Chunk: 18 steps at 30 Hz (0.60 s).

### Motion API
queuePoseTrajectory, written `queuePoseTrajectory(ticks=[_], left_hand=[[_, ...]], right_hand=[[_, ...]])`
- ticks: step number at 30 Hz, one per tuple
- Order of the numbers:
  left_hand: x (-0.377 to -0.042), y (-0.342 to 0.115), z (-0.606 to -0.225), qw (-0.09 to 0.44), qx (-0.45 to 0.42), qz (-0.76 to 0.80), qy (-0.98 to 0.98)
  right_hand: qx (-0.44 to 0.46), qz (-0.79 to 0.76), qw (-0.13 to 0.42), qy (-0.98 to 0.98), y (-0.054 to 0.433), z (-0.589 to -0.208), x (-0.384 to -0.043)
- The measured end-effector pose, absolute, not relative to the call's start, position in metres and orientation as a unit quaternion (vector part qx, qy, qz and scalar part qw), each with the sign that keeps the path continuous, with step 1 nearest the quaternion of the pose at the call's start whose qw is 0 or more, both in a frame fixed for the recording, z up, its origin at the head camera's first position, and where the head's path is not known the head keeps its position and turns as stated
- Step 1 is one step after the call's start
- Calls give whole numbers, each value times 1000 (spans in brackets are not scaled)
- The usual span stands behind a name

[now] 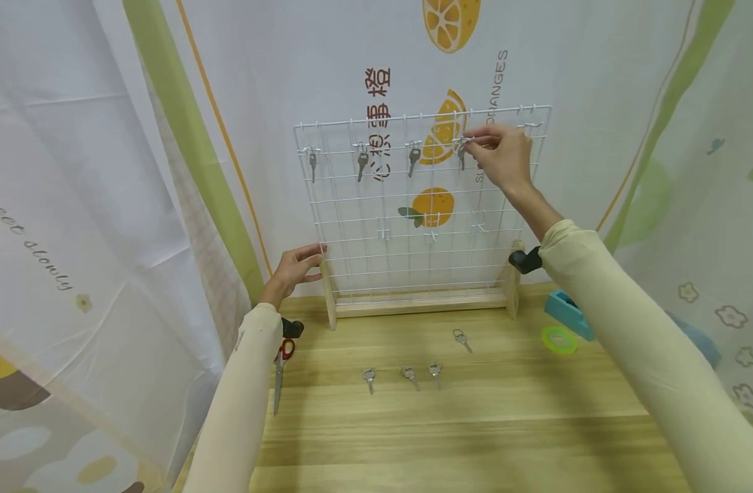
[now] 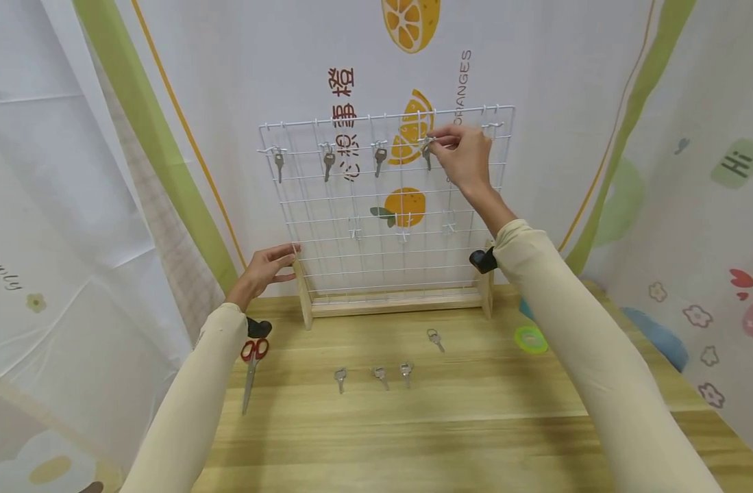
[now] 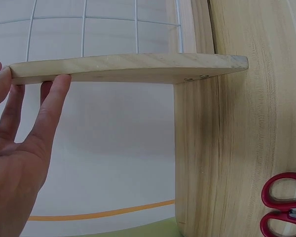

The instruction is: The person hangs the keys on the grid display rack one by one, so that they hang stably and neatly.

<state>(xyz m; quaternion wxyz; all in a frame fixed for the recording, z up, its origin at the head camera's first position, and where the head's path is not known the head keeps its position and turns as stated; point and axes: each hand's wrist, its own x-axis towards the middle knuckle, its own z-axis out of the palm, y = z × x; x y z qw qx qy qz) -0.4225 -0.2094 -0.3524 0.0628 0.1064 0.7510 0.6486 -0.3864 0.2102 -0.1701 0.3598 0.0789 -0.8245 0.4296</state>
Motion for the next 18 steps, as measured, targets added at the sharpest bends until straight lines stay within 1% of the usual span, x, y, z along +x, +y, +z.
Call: queuePoseTrajectory(ticks=[9,18], left_hand=[[-423,-210,-352,58,111,646,753],[-424,-210,-354,61,107,646,754]], right_hand=[[82,428,369,-821,210,-170,-389],[90,458,341,-816,213,-175,-387]])
